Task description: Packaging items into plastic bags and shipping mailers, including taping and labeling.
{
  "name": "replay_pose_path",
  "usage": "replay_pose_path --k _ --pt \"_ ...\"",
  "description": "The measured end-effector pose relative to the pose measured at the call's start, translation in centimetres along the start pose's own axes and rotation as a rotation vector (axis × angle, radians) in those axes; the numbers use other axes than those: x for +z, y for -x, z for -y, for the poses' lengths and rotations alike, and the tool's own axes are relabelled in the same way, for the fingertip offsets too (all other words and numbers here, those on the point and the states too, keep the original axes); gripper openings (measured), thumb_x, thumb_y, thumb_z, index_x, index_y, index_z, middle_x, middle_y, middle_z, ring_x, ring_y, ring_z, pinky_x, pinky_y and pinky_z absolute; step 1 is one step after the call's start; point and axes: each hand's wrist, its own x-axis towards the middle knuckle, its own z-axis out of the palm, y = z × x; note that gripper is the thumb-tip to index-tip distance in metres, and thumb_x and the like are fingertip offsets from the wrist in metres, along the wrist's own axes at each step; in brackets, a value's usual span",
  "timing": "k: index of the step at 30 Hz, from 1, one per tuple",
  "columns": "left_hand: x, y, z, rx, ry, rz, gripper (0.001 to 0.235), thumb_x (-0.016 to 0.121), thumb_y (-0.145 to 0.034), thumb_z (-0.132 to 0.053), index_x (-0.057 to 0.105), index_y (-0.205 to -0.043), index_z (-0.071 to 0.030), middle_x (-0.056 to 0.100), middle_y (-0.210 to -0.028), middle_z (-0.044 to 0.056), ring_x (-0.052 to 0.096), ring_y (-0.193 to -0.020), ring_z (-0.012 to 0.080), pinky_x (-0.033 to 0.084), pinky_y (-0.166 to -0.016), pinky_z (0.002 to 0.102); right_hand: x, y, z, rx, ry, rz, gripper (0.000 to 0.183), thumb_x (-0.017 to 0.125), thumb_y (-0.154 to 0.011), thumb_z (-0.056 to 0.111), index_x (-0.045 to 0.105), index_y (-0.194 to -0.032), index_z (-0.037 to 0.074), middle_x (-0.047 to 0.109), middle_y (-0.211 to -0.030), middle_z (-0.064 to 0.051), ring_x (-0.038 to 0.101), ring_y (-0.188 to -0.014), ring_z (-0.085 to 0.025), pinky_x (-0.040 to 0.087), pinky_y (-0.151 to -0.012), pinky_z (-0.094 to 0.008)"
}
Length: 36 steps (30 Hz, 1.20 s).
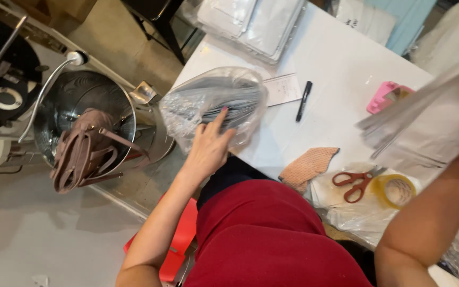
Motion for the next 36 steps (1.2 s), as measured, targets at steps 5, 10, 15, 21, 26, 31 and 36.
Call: replay_pose_path --k 5,10,15,21,26,31,36 --pt "-0.9 1.2 0.0 0.022 0.088 -0.049 0.023 0.06 -0.091 -0.01 0.065 -0.112 -0.017 0.04 -0.155 0.024 0.061 -0.105 0.0286 0.043 -0.078 0.041 15.3 -7.4 24.3 -0.188 -0.483 0.306 0.039 0.064 -0.095 -0.005 0.061 -0.133 -0.002 0.066 -0.126 -0.022 0.064 -0.121 -0.031 0.054 -0.098 -0.047" --pt "1.3 3.0 3.6 0.065 0.066 0.008 0.022 0.062 -0.086 -0.016 0.065 -0.108 -0.02 0.056 -0.119 0.013 0.061 -0.088 0.0296 0.046 -0.069 0.039 25.8 -12.2 44.5 -0.411 -0.578 0.736 0.033 0.069 -0.096 0.004 0.066 -0.128 -0.002 0.072 -0.115 -0.02 0.067 -0.097 -0.02 0.06 -0.076 -0.044" --pt "3.4 3.5 5.3 -0.035 0.213 0.116 0.032 0.062 -0.085 -0.01 0.064 -0.117 -0.005 0.061 -0.102 0.014 0.067 -0.089 0.0353 0.053 -0.074 0.04 33.7 -13.5 47.3 -0.82 -0.197 0.736 0.02 0.064 -0.103 0.014 0.068 -0.122 0.012 0.078 -0.099 -0.01 0.074 -0.093 -0.039 0.058 -0.076 -0.05" --pt "-0.3 2.1 4.8 0.043 0.157 0.085 0.017 0.059 -0.094 -0.024 0.069 -0.106 -0.016 0.064 -0.102 0.009 0.059 -0.112 0.0328 0.048 -0.091 0.045 38.2 -12.4 40.1 -1.04 0.57 0.621 0.027 0.067 -0.09 0.015 0.065 -0.115 0.023 0.073 -0.089 -0.005 0.076 -0.076 -0.038 0.061 -0.064 -0.049" --pt "-0.9 1.8 6.1 -0.018 0.173 0.184 0.023 0.06 -0.095 -0.024 0.06 -0.116 -0.017 0.062 -0.104 0.006 0.066 -0.096 0.0286 0.053 -0.079 0.043 33.4 -13.2 39.3 -0.654 0.606 0.838 0.066 0.081 -0.078 0.027 0.054 -0.138 0.024 0.071 -0.11 -0.013 0.071 -0.101 -0.043 0.058 -0.086 -0.058" --pt "1.4 1.7 6.0 0.042 0.122 0.164 0.029 0.071 -0.086 -0.023 0.063 -0.114 -0.019 0.061 -0.111 0.009 0.064 -0.103 0.0297 0.052 -0.082 0.043 30.2 -13.2 39.4 -0.666 0.252 0.716 0.053 0.084 -0.076 0.018 0.066 -0.126 0.01 0.075 -0.102 -0.021 0.07 -0.099 -0.048 0.056 -0.082 -0.058" --pt "0.1 0.0 5.0 0.183 0.177 -0.027 0.01 0.063 -0.084 -0.011 0.063 -0.093 -0.007 0.052 -0.138 0.025 0.051 -0.122 0.042 0.045 -0.091 0.05 27.7 -14.8 39.1 -0.54 -0.121 0.629 0.064 0.087 -0.079 0.014 0.06 -0.134 -0.005 0.068 -0.127 -0.017 0.064 -0.117 -0.025 0.05 -0.101 -0.037"
